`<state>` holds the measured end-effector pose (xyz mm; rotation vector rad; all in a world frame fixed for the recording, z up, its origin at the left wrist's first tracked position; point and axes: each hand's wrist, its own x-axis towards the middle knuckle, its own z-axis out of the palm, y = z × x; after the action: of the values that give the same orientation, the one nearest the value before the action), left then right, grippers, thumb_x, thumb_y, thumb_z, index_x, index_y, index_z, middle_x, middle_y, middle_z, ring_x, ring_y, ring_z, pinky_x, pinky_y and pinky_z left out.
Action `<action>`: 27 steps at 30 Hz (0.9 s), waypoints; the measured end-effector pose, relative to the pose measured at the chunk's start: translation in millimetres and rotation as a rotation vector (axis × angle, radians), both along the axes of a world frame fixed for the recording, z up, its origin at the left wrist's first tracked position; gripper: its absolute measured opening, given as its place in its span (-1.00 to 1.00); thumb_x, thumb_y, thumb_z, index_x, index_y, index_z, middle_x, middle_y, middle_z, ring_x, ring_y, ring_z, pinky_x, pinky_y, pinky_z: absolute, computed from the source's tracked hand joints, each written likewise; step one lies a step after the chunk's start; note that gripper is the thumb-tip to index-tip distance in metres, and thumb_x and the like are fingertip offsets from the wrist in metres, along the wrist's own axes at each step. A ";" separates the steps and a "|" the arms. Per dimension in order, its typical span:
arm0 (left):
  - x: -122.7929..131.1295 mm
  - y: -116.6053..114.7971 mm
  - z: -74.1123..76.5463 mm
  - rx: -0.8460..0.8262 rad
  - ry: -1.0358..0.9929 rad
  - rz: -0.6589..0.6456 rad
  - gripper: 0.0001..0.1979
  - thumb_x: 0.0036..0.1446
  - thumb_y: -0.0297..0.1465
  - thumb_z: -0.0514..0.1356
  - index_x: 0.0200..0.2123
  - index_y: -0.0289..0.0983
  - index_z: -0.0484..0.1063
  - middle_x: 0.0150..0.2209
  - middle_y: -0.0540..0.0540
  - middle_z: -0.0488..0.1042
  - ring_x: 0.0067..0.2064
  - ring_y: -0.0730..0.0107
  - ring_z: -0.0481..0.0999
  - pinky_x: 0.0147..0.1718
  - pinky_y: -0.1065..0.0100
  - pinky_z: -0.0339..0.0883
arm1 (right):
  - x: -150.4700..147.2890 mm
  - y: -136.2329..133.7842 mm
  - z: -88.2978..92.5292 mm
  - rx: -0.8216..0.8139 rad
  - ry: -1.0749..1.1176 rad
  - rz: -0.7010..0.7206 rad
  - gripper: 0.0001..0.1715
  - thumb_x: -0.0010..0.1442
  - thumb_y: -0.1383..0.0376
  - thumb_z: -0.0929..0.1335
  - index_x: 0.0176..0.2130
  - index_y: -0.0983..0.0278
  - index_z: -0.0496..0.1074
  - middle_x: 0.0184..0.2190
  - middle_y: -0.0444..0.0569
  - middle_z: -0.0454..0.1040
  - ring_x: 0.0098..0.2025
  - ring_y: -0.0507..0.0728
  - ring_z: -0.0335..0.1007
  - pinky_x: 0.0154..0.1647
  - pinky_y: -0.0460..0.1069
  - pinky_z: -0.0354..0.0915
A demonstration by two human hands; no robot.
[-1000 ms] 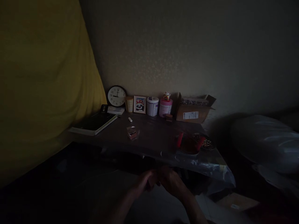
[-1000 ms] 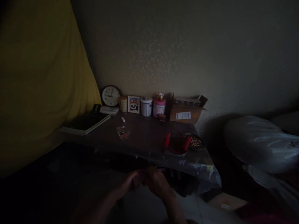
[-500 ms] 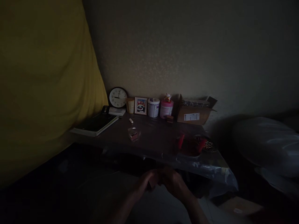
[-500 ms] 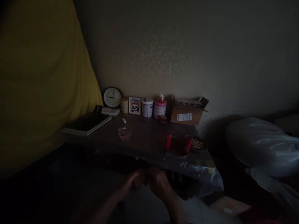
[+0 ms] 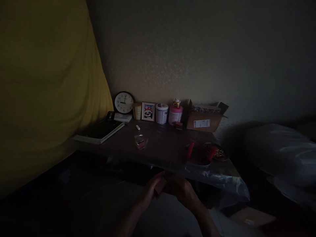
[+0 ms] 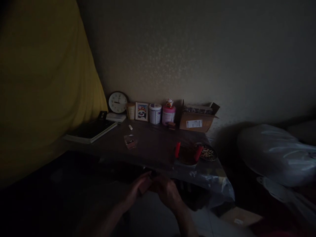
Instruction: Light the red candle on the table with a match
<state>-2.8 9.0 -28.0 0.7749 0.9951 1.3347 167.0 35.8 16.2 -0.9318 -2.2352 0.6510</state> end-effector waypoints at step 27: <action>4.0 -1.5 14.7 -0.029 -0.182 0.133 -0.62 0.00 -0.21 0.15 -0.09 -0.20 0.44 -0.31 -0.08 0.55 -0.35 0.33 0.48 -0.50 0.42 0.21 | -26.5 -2.4 -9.1 -0.263 0.320 -0.236 -0.68 0.10 0.06 0.34 -0.41 0.27 0.44 -0.42 -0.03 0.52 -0.37 0.12 0.48 -0.39 -0.10 0.35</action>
<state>1.2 7.5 -13.3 0.5622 0.9317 1.4745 140.5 33.4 7.1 -1.1117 -1.7557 0.9259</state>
